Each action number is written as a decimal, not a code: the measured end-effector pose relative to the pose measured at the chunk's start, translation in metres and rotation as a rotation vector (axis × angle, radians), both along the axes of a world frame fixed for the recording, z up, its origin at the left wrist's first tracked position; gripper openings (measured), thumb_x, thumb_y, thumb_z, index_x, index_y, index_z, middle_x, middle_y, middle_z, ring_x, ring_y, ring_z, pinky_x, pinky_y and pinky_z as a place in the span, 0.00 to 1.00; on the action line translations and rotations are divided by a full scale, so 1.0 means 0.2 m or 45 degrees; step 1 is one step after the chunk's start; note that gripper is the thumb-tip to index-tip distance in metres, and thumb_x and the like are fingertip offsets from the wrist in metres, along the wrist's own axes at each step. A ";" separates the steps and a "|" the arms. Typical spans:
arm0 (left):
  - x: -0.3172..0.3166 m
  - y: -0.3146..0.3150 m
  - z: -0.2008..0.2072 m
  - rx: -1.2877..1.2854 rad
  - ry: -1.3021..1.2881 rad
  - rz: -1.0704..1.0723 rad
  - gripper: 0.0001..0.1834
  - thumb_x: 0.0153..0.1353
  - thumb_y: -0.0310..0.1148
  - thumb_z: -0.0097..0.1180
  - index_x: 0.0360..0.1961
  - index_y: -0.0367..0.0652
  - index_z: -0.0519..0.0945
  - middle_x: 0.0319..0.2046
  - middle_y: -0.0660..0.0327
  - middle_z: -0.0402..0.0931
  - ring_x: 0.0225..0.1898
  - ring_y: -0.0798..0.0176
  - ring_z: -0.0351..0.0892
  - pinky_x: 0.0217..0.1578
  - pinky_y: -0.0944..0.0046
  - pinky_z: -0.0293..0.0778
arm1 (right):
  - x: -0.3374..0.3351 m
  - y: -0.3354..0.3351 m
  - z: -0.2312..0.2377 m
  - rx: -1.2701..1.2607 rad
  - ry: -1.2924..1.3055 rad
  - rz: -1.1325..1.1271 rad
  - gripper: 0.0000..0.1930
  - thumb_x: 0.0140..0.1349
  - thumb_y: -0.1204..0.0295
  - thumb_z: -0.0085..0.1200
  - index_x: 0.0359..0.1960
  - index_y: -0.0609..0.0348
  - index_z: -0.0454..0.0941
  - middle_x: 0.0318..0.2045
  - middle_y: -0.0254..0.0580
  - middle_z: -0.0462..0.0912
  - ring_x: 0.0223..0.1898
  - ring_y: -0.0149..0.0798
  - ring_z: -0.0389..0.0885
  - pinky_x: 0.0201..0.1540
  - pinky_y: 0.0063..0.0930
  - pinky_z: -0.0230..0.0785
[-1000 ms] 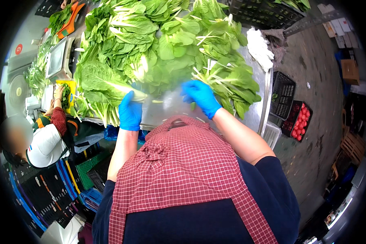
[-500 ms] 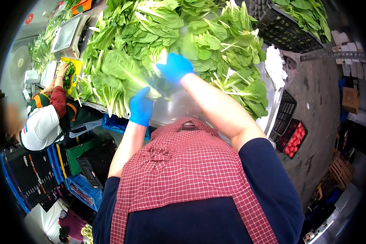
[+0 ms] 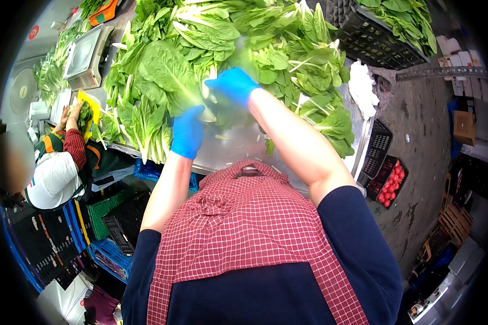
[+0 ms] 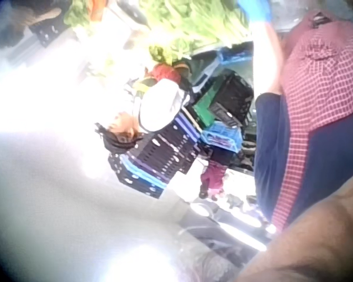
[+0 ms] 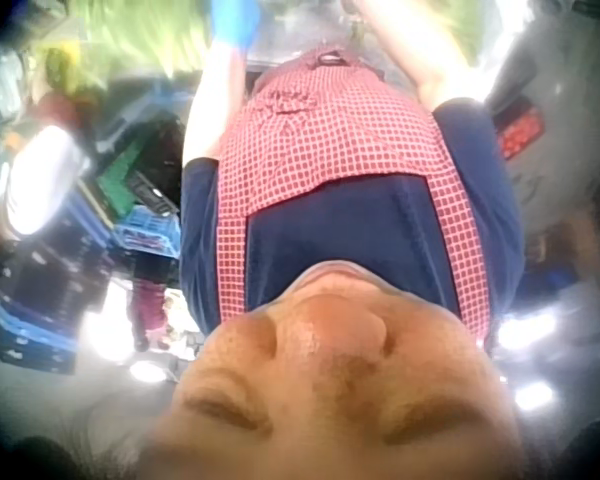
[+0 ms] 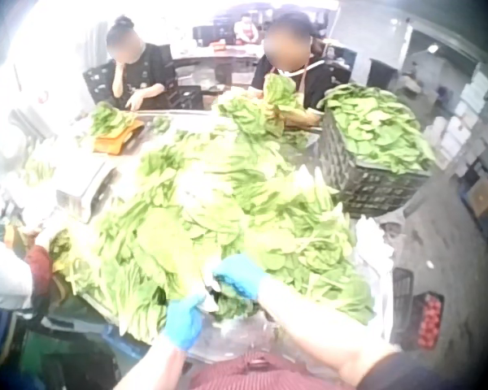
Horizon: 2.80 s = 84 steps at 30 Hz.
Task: The person stands at a stainless steel table in a commercial kitchen, wearing blue gloves and a red checkered apron. They repeatedly pick up bunches of leafy green vegetables, remove the lower leaves by hand, and place the trimmed stems into a clear plastic bin. A coworker is visible in the background performing similar tasks.
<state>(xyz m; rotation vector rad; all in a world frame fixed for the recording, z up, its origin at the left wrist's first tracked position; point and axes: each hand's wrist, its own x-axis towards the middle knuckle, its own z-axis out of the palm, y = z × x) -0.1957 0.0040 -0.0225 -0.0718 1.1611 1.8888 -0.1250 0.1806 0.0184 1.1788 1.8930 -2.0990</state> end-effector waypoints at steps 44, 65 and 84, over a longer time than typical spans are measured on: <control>0.65 0.19 0.28 -0.139 0.065 -0.449 0.12 0.59 0.27 0.57 0.43 0.33 0.77 0.35 0.57 0.80 0.32 0.63 0.80 0.35 0.65 0.75 | 1.02 -0.32 -0.04 -0.078 0.562 -0.606 0.09 0.57 0.70 0.61 0.34 0.60 0.75 0.28 0.39 0.79 0.29 0.31 0.78 0.34 0.25 0.73; 0.55 0.16 0.32 0.215 -0.450 -0.245 0.20 0.60 0.29 0.54 0.52 0.30 0.70 0.47 0.49 0.74 0.52 0.53 0.73 0.57 0.53 0.69 | 1.01 -0.32 -0.08 -0.207 0.651 -0.733 0.12 0.63 0.65 0.54 0.41 0.61 0.78 0.34 0.41 0.82 0.35 0.33 0.81 0.40 0.26 0.73; 0.35 -0.02 0.29 0.200 -0.221 -0.002 0.23 0.60 0.25 0.53 0.57 0.34 0.66 0.49 0.52 0.74 0.50 0.54 0.75 0.53 0.53 0.72 | 0.92 -0.19 -0.16 -0.243 0.442 -0.530 0.17 0.59 0.71 0.58 0.47 0.68 0.74 0.37 0.45 0.82 0.33 0.32 0.80 0.37 0.23 0.75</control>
